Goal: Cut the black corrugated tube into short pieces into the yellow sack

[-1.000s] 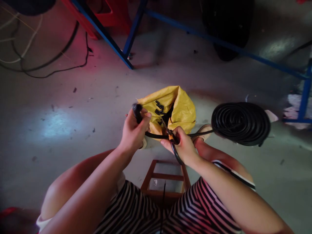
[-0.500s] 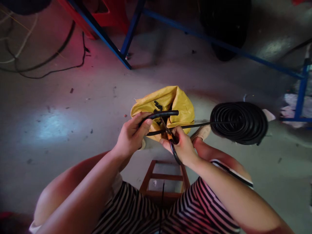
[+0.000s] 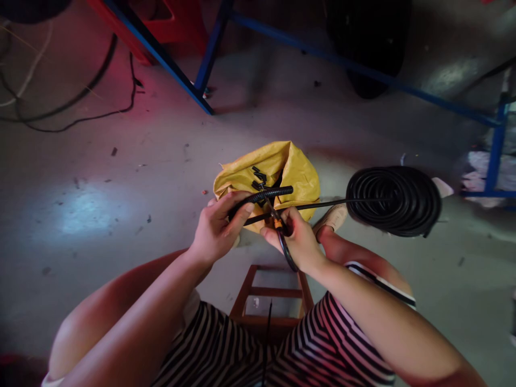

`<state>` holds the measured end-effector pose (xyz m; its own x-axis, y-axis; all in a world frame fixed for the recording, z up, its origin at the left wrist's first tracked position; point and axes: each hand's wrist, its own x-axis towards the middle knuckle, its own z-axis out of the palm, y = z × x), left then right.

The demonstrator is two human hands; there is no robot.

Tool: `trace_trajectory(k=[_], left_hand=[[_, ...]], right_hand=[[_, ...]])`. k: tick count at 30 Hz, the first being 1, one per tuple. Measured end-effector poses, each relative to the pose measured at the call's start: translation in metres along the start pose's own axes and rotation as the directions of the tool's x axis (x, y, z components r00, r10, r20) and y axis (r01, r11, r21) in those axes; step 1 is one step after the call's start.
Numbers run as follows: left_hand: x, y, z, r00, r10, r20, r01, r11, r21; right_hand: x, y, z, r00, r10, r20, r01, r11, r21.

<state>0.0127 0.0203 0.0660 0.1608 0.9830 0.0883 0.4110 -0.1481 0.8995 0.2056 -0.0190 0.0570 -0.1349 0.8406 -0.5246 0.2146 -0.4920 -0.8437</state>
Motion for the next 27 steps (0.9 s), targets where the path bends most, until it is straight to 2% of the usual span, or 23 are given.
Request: trace_trajectory(k=[8,15,24,27], left_hand=[[-0.002,0.000,0.002,0.999,0.044,-0.004,-0.043,0.998,0.047],[-0.006,-0.001,0.001,0.999,0.049,0.003,-0.049,0.995,0.084],[-0.005,0.001,0.001,0.998,-0.024,-0.050,0.027,0.997,0.069],[-0.005,0.002,0.000,0.999,-0.012,-0.043,0.015,0.998,0.063]], right_hand=[[-0.001,-0.005,-0.001,0.999,0.037,0.024,-0.038,0.998,0.044],[0.000,-0.010,0.002,0.997,0.044,0.067,-0.056,0.980,0.189],[0.000,-0.016,0.000,0.996,0.069,0.054,-0.078,0.977,0.198],[0.001,-0.020,-0.001,0.997,0.069,0.040,-0.076,0.974,0.214]])
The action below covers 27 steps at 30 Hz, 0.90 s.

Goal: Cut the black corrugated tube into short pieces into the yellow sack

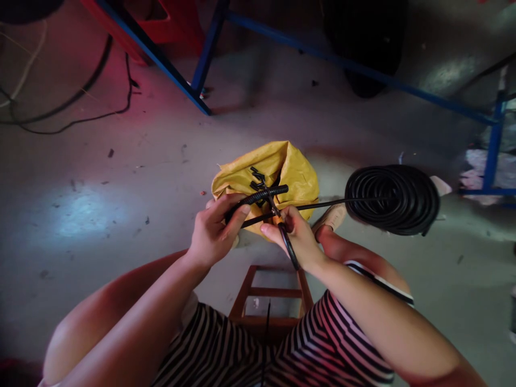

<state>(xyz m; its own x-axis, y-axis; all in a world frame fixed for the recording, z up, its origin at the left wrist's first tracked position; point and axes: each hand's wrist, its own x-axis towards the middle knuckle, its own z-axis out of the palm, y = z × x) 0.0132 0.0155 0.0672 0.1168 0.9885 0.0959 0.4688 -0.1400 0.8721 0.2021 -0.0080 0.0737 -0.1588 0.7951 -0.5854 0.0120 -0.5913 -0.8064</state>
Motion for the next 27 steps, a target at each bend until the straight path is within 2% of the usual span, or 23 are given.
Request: trace_trajectory(k=[4,12,18,27], left_hand=[[-0.0006,0.0001,-0.0007,1.000,-0.009,0.014,0.009,1.000,-0.020],[0.0007,-0.0041,-0.0053,0.985,-0.080,0.150,0.100,0.987,-0.127],[-0.0001,-0.0035,-0.0042,0.980,-0.138,0.145,0.162,0.971,-0.174],[-0.0014,-0.0037,-0.0042,0.982,-0.119,0.148,0.145,0.972,-0.184]], right_hand=[[0.0008,-0.0004,-0.0006,1.000,0.005,-0.003,-0.005,1.000,-0.015],[0.0016,0.0006,-0.0011,0.999,-0.003,-0.033,0.000,0.995,-0.097],[0.0003,-0.0039,0.0000,1.000,0.013,-0.020,-0.014,0.999,-0.041],[-0.0003,-0.0029,0.0003,1.000,0.003,-0.017,-0.004,0.998,-0.069]])
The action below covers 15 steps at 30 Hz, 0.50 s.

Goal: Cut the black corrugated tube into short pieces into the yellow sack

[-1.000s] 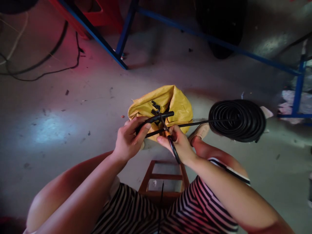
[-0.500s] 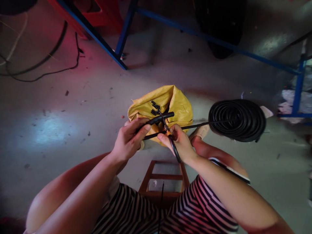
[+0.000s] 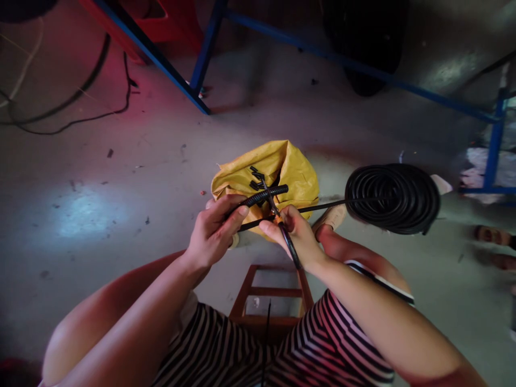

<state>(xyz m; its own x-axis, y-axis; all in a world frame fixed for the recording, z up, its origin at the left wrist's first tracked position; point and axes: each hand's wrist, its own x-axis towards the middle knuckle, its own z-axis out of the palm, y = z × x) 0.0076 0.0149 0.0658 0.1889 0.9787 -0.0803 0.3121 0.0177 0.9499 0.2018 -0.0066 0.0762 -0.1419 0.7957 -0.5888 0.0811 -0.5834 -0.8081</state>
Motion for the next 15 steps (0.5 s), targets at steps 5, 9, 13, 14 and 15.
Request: trace_trajectory(k=[5,9,13,14,15], left_hand=[[0.002,-0.002,-0.006,0.993,-0.106,0.053,0.110,0.990,-0.084],[0.003,-0.002,-0.007,0.979,-0.173,0.105,0.188,0.970,-0.152],[0.004,0.004,-0.001,0.978,-0.187,0.095,0.207,0.938,-0.279],[0.004,0.006,0.000,0.981,-0.179,0.078,0.194,0.941,-0.276],[0.005,0.007,0.000,0.985,-0.162,0.061,0.172,0.953,-0.249]], right_hand=[[0.001,0.004,-0.001,1.000,-0.010,0.008,0.010,0.999,-0.048],[0.003,0.008,-0.003,1.000,-0.022,0.016,0.023,0.995,-0.099],[0.003,0.015,-0.005,0.996,-0.082,0.019,0.084,0.977,-0.198],[0.003,0.017,-0.005,0.995,-0.094,0.020,0.096,0.971,-0.220],[0.003,0.019,-0.005,0.995,-0.097,0.020,0.099,0.968,-0.232]])
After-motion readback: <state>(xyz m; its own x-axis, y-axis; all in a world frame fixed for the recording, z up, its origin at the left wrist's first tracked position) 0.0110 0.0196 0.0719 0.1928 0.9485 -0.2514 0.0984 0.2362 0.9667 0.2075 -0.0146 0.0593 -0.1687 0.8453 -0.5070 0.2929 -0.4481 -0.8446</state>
